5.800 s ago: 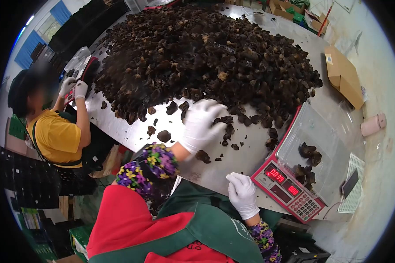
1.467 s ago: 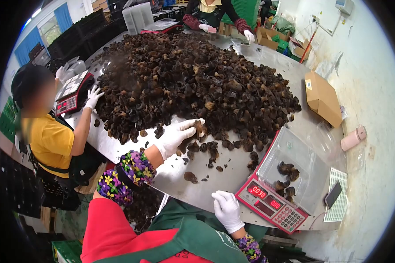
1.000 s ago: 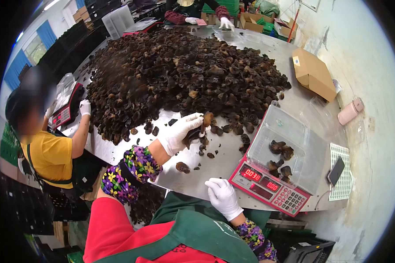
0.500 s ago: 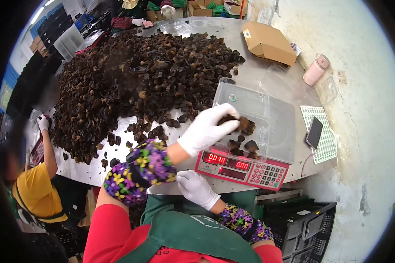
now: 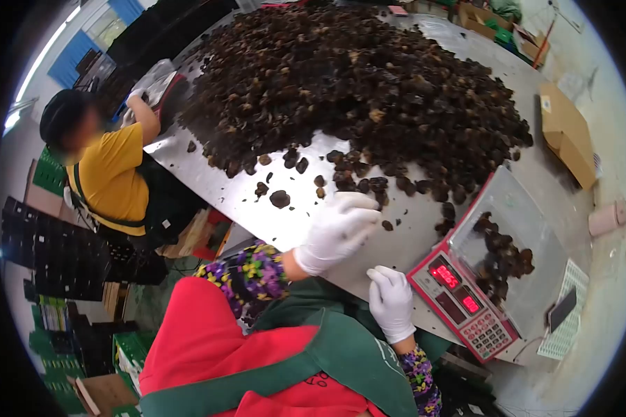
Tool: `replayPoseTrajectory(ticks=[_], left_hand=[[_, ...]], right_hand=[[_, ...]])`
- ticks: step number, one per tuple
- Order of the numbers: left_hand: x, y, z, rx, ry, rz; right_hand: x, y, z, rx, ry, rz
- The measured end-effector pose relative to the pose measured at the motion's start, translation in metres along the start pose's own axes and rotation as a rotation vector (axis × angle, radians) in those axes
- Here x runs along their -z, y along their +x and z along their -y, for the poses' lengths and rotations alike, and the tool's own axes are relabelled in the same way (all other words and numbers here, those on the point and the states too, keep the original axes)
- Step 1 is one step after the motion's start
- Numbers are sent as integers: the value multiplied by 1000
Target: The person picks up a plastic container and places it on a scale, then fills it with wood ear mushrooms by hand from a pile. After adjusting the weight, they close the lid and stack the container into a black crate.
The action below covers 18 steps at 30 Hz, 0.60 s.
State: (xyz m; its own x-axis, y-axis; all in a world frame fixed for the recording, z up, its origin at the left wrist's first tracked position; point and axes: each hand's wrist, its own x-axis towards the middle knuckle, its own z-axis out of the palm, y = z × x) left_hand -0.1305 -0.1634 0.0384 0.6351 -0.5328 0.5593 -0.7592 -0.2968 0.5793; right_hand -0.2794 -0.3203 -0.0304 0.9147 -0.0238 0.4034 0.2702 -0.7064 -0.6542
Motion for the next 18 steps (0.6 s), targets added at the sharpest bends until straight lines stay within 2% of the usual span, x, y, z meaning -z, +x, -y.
replayPoseTrajectory(ticks=[1,3,5,6,7,10,12,13,15,16,17,18], left_hand=[[15,-20,21,109,62,-49],[46,-52,53,234,405,-168],[67,-67,81,355,597,-147],[76,-75,95,340,651,-81],[81,-81,106,329,640,11],[80,-77,113,345,471,41],[78,-56,106,591,178,-86],[75,-55,123,461,140,-158],[72,-37,139,508,26,-272],[73,-28,137,740,-44,-249],[73,-23,145,740,-50,-253],[71,-19,155,615,156,-244]], right_hand=[[0,1,0,5,11,13],[-1,0,-1,-20,-11,26],[-2,1,-1,-23,-21,44],[-2,1,-1,-35,-16,49],[-2,1,0,-49,-16,51],[-3,1,1,-67,-48,57],[-2,0,3,-82,-63,68],[-3,1,3,-79,-77,65],[-5,1,3,-71,-95,68],[-5,1,3,-72,-104,64],[-5,1,3,-73,-112,59],[-6,2,3,-73,-118,61]])
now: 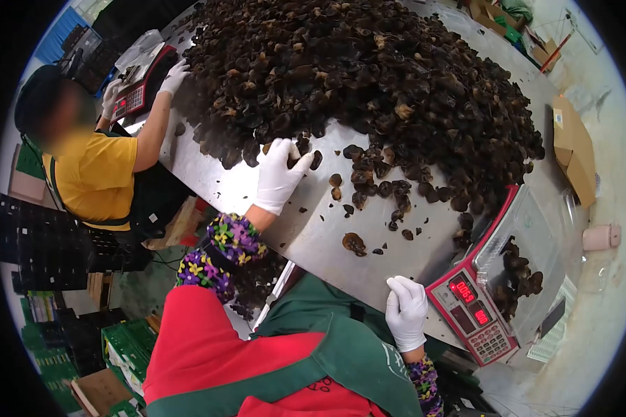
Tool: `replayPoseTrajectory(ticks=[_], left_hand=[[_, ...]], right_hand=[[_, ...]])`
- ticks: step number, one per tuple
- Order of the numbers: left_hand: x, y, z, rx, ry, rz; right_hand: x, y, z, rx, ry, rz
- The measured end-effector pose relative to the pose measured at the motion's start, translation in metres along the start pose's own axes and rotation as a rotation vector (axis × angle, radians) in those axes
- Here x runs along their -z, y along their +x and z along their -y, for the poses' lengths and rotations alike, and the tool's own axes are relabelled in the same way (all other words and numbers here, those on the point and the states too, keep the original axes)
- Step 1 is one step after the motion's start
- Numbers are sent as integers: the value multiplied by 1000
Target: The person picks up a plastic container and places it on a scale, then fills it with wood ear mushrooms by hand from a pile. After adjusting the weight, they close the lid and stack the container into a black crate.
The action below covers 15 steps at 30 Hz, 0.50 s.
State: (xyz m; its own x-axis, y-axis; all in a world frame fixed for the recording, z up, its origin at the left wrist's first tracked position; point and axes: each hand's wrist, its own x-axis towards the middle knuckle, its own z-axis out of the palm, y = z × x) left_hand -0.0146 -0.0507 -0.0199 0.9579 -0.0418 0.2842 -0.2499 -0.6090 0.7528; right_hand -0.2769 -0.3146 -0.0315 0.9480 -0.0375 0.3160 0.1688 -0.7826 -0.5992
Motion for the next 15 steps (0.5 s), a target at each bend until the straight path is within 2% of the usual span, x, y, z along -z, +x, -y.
replayPoseTrajectory(ticks=[1,2,6,9,10,11,13,15], left_hand=[[-3,7,3,-148,176,-57],[-6,13,3,-177,150,-49],[-10,14,6,-350,422,171],[-8,14,2,-324,421,287],[-7,11,-3,-384,329,209],[-7,8,-12,-392,324,214],[-10,2,-36,-339,31,89],[-10,-5,-82,-384,43,102]], right_hand=[[0,0,1,-3,1,-7],[-1,0,1,-7,1,-15],[1,1,4,-12,-1,-17],[0,0,2,-7,8,-21],[0,1,2,2,9,-29],[0,1,2,-6,4,-36],[-1,0,1,4,10,-34],[0,2,4,-10,-15,-58]])
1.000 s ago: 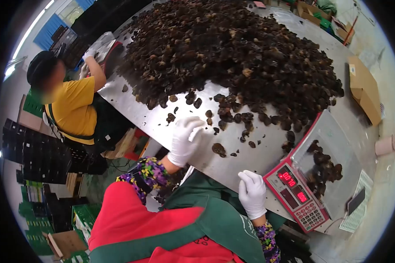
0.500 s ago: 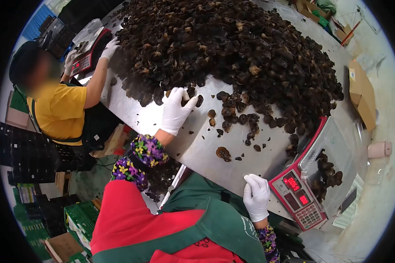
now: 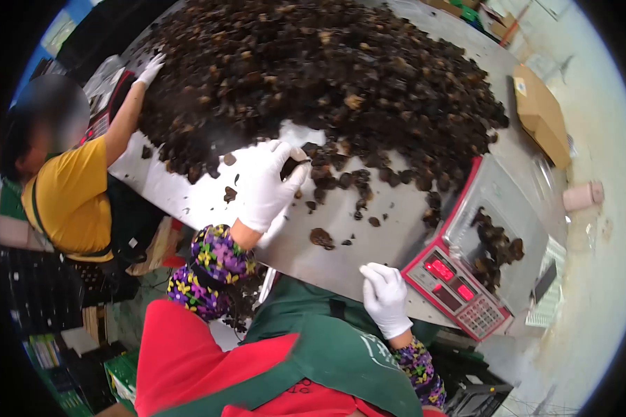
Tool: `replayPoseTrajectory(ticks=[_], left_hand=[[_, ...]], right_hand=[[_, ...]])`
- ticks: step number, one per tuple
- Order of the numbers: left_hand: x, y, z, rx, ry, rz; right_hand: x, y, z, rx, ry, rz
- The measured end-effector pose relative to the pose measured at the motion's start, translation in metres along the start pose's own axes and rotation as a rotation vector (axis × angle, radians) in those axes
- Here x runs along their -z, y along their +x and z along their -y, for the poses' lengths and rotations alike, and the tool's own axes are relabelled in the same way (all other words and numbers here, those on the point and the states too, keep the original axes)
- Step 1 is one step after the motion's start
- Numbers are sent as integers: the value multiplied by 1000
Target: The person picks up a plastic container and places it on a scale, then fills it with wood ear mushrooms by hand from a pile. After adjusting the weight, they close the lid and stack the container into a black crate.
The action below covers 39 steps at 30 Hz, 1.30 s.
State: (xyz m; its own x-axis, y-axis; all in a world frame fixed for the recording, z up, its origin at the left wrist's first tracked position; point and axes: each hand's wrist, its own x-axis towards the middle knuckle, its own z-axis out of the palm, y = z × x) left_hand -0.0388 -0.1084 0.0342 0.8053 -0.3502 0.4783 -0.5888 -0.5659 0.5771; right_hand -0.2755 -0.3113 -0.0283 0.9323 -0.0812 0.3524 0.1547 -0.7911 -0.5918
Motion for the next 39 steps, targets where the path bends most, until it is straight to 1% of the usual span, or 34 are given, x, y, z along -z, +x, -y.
replayPoseTrajectory(ticks=[2,4,6,8,9,10,11,12,13,14,16,17,18,20,21,22,23,24,25,26,27,28,30,32,33,35,36,38,39], left_hand=[[-9,3,-69,-55,-241,-23],[-37,1,-123,-51,-567,-8],[-55,4,-168,-175,-534,105],[-81,3,-206,-380,-507,8],[-90,4,-222,-445,-485,29],[-99,6,-236,-509,-462,49],[-112,8,-247,-538,-418,45],[-126,10,-254,-567,-372,42],[-140,10,-258,-571,-295,146],[-146,12,-260,-572,-284,141],[-155,11,-260,-585,-243,213],[-152,10,-257,-601,-318,152],[-144,12,-254,-599,-308,151],[-124,14,-240,-578,-505,47],[-113,16,-223,-523,-569,61],[-103,19,-204,-472,-545,15],[-93,19,-180,-383,-400,4],[-87,23,-152,-344,-326,-88],[-85,28,-117,-284,-255,-71],[-82,29,-86,-137,-209,-38],[-80,30,-54,-61,-127,-59],[-74,30,-28,-60,137,-42],[-73,28,20,-108,330,9],[-71,26,39,-96,312,120],[-70,27,45,-92,307,122],[-68,30,52,-27,40,105],[-55,32,38,212,-189,193],[-48,29,46,398,-718,194],[-41,29,47,475,-904,232]], right_hand=[[3,1,2,12,29,23],[1,0,-2,38,28,5],[-4,-12,-12,12,47,32],[-12,-29,-25,-1,131,79],[-18,-43,-35,-78,181,154],[-25,-53,-42,-21,-18,190],[-33,-58,-48,-14,49,159],[-35,-61,-49,24,-6,134],[-37,-65,-50,61,-61,106],[-36,-61,-50,72,-55,103],[-33,-56,-48,39,40,103],[-30,-53,-46,22,88,106],[-23,-47,-39,4,137,110],[-7,-28,-22,-13,254,48],[-6,-25,-20,-29,151,96],[-5,-22,-18,-46,48,143],[2,-8,-7,33,87,39],[2,-6,-6,30,94,33],[1,-6,-7,50,89,14],[1,-5,-8,68,83,-3],[1,-5,-7,58,86,4],[0,-4,-6,53,91,4],[1,-3,-4,32,83,2],[2,-2,-3,23,86,21],[1,-2,-3,16,86,22],[1,-1,-3,3,79,27],[1,-1,-3,8,71,34],[2,-1,-3,10,62,47],[2,0,-2,10,60,46]])
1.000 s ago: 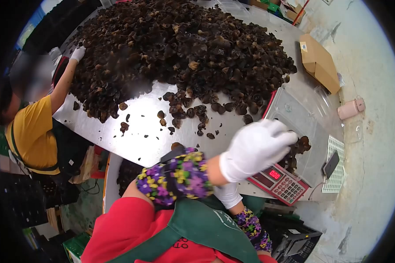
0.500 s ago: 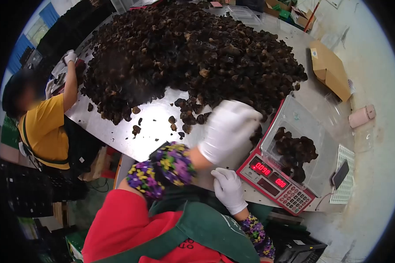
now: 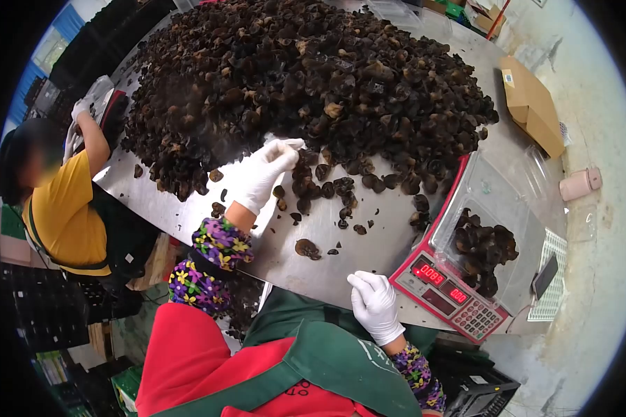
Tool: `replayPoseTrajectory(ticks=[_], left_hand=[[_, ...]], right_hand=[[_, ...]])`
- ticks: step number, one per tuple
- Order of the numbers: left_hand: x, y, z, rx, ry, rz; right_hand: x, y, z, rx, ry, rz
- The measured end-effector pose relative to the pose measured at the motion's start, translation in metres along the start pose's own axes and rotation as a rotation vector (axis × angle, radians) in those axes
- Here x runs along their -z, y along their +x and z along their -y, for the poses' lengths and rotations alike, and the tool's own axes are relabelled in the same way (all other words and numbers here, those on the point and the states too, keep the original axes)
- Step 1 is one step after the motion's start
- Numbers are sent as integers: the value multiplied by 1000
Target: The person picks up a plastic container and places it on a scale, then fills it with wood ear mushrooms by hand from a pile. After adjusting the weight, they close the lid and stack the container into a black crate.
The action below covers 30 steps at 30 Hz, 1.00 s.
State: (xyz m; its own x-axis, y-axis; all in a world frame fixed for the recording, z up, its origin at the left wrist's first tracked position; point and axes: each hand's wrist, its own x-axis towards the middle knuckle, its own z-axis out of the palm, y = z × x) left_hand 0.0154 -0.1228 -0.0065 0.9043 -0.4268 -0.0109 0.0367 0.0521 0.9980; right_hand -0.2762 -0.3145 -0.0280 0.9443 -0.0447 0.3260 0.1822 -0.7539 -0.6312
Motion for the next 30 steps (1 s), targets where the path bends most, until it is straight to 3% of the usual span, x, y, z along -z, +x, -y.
replayPoseTrajectory(ticks=[3,7,9,10,11,13,15,18,19,20,22,23,26,29,30], left_hand=[[-1,-9,-19,169,-541,80],[-4,3,-12,206,-644,58],[-26,17,-7,-13,284,-49],[-38,18,-11,-36,583,-46],[-49,17,-12,-229,902,-71],[-53,30,3,-372,1202,56],[-53,38,11,-393,1149,112],[-50,24,-4,-289,722,28],[-45,20,-13,-40,405,81],[-37,16,-16,67,181,65],[-22,4,-26,217,-395,107],[-17,1,-29,234,-540,93],[7,3,-22,196,-591,86],[16,14,-14,206,-421,-64],[8,17,-12,145,-169,-83]], right_hand=[[0,0,0,1,0,2],[0,1,0,5,-4,-8],[-1,0,0,5,-5,-11],[-1,0,-1,6,-4,-11],[-1,0,-1,7,-7,-14],[-1,-1,-2,13,-6,-15],[-1,-1,-1,6,4,-18],[-1,-2,-2,-4,16,-23],[-2,-2,-2,1,19,-22],[-2,-2,-1,3,27,-22],[0,-1,-1,-1,15,8],[0,-1,-1,4,23,9],[0,-1,-1,2,8,0],[1,0,0,0,0,2],[1,0,0,0,-1,3]])
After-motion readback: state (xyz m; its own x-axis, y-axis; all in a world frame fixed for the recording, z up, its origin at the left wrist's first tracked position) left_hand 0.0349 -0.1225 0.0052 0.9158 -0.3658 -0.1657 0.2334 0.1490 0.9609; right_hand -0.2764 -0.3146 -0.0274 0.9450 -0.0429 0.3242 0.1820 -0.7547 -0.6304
